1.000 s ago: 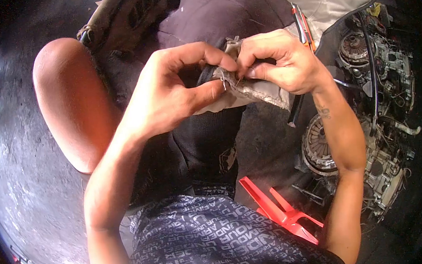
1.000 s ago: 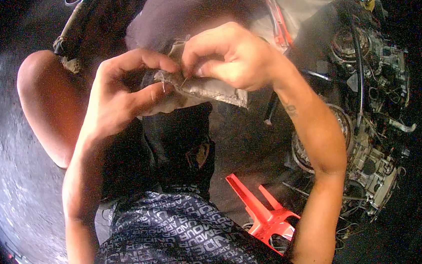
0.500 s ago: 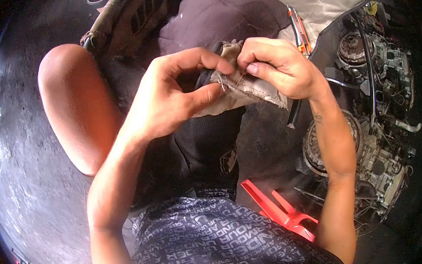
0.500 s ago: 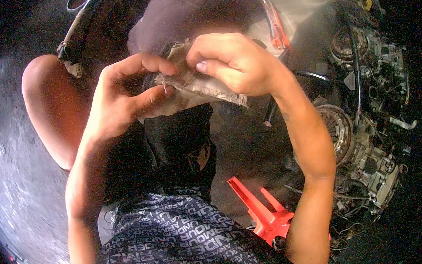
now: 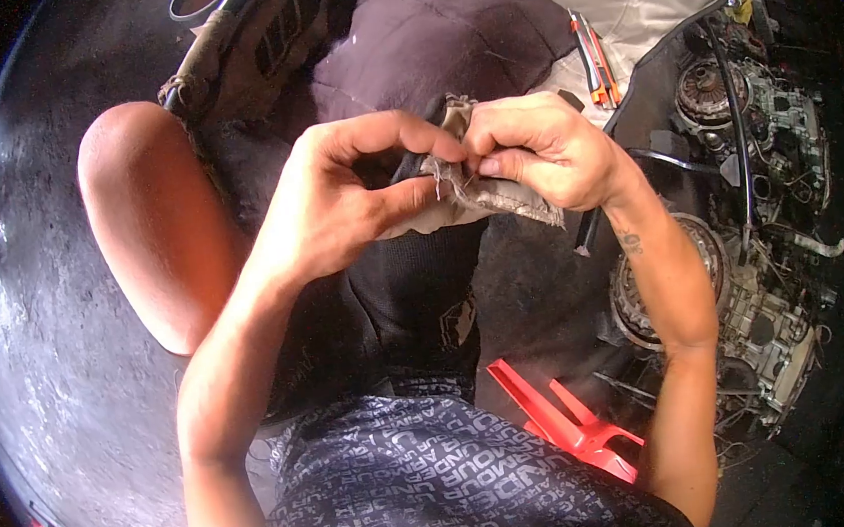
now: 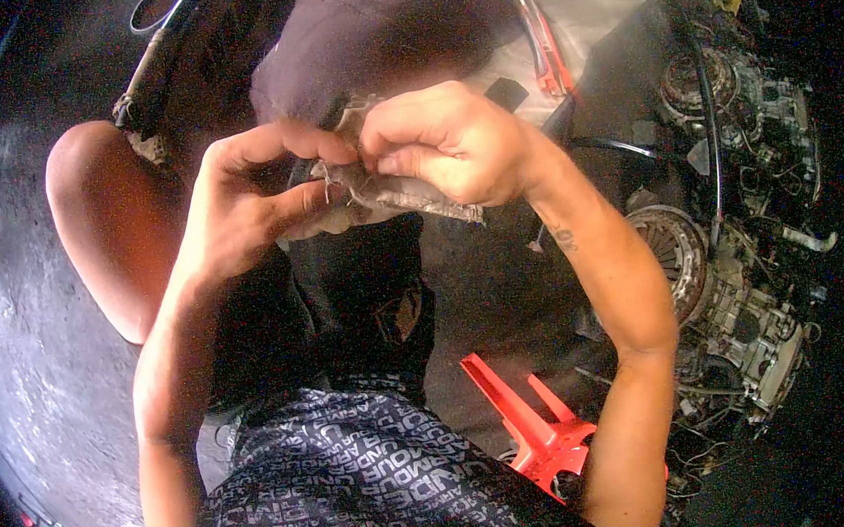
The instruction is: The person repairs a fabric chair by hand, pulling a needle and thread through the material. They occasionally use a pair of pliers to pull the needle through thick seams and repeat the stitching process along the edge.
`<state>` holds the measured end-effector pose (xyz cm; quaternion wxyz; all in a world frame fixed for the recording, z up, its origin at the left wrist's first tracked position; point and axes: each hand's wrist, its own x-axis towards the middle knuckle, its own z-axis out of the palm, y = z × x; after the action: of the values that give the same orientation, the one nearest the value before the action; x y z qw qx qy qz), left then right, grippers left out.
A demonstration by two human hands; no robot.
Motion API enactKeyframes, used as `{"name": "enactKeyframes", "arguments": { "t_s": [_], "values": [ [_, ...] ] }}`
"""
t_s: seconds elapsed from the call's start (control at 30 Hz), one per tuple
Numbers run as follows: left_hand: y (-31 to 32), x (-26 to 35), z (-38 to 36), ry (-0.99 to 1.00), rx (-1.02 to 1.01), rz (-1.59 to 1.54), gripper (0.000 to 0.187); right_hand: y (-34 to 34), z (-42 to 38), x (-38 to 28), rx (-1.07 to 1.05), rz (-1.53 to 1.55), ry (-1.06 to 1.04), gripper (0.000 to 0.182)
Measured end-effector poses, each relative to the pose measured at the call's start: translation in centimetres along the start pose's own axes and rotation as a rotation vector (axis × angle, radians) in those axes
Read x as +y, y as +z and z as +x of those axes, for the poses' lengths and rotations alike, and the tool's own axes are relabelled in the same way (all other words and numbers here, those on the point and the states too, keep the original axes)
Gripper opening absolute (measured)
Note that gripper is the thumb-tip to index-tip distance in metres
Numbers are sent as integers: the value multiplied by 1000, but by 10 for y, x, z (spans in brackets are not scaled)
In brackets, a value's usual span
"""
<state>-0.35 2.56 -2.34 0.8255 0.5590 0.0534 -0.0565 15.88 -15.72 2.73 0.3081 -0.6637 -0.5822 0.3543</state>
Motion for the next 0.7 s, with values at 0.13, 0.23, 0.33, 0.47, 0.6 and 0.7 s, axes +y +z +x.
{"name": "enactKeyframes", "arguments": {
  "t_s": [0.13, 0.23, 0.33, 0.47, 0.6, 0.7],
  "values": [
    [-1, 2, 1, 23, -3, 13, 22, -6, -3, -3, -16, 25, 37, 11],
    [0, 3, -1, 112, -10, 89, 23, -15, -9, 4, 46, 77, 142, 5],
    [-1, 2, 1, 155, -18, 131, 24, -16, -9, 9, 20, 175, 136, 7],
    [-2, 6, 1, 132, -15, 166, 26, -14, -11, 10, 43, 495, 136, 13],
    [-2, 7, 1, 108, -12, 158, 26, -17, -9, 8, -4, 397, 226, 13],
    [0, 8, 0, 89, -2, 171, 26, -10, -6, 8, 35, 368, 215, 12]
  ]
}}
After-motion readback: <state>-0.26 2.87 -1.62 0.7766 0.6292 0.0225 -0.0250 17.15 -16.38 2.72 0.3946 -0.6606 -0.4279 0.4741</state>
